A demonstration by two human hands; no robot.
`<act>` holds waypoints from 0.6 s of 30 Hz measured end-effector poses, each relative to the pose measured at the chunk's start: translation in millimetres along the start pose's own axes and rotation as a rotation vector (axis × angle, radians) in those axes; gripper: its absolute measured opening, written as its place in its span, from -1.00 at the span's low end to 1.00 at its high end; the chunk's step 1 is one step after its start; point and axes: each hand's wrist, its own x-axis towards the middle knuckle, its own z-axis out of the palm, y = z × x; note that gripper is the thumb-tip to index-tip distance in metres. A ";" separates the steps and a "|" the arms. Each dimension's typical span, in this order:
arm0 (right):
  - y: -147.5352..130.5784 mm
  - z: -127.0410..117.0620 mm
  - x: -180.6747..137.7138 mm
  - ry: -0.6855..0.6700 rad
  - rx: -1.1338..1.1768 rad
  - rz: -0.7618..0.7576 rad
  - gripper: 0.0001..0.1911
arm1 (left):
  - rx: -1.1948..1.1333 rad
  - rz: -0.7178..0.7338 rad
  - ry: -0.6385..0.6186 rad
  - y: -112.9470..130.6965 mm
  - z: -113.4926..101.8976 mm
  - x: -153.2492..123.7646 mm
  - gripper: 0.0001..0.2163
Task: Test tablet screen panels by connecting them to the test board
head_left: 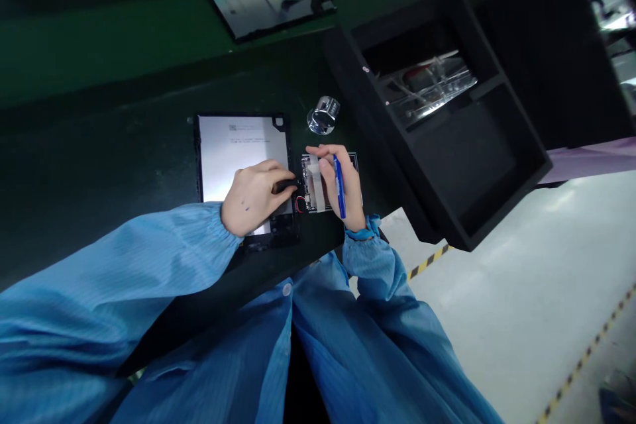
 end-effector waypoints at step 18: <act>-0.5 -0.3 -0.1 -0.008 0.021 0.003 -0.81 | -0.029 -0.013 -0.036 0.5 -5.1 5.8 -0.85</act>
